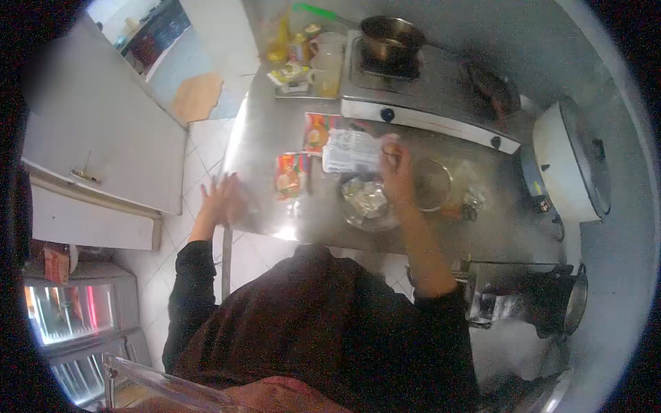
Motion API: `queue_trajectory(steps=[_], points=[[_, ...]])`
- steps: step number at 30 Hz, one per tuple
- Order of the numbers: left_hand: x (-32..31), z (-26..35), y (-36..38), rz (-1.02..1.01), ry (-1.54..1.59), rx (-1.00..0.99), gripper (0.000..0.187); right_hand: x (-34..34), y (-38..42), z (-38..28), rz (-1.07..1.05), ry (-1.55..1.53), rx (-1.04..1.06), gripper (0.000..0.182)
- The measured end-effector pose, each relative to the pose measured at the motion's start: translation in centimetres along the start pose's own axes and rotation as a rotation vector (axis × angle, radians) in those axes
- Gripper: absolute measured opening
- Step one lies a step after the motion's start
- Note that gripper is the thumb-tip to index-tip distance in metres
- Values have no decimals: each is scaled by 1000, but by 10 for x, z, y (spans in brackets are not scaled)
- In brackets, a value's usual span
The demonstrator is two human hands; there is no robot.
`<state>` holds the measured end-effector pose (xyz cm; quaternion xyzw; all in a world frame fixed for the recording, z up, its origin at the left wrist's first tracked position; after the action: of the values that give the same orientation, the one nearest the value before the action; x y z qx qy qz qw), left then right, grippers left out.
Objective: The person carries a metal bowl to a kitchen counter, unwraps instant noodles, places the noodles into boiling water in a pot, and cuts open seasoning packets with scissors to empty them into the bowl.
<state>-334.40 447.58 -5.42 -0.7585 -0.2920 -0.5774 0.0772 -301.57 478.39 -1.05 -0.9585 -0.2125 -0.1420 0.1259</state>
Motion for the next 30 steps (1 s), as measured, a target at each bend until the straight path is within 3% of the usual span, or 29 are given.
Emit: queue_trajectory(steps=[2, 3, 6, 9, 13, 15, 18, 20, 25, 30], points=[[-34, -8, -16, 445, -94, -239, 117, -53, -21, -20, -112, -12, -110, 43], [-32, -9, -14, 672, -143, -359, 111, -64, -33, -14, -39, 210, 12, 43], [-22, -11, -22, 580, -94, -548, 93, -89, -45, -23, 136, 780, 342, 49], [-13, -13, -36, 91, 16, -776, 85, -107, -13, -68, 168, 736, 524, 47], [19, -23, -41, 62, 764, -612, 84, -139, 53, -107, -385, 281, 260, 25], [54, -11, -25, 195, 1001, -591, 85, -150, 76, -133, -557, 143, 147, 19], [96, 17, -6, 366, 1133, -614, 89, -156, 88, -151, -511, -78, 112, 19], [122, 40, 2, 425, 1131, -563, 90, -143, 84, -169, -467, -27, 191, 21], [162, 85, 12, 583, 1165, -564, 92, -90, 91, -193, -222, 146, 258, 20], [196, 136, 25, 647, 1137, -721, 92, -29, 116, -188, -1, 238, 298, 18]])
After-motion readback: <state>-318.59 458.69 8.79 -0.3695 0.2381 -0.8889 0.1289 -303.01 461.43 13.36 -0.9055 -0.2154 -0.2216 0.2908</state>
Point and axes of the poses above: each hand's wrist, its own y-axis away from the middle knuckle, its own x-axis out of the back of the hand, z = x × y, the point moved 5 cm from there along -y, towards the middle knuckle, and after that the axes turned 2 degrees about x, right-handed, at the moved point
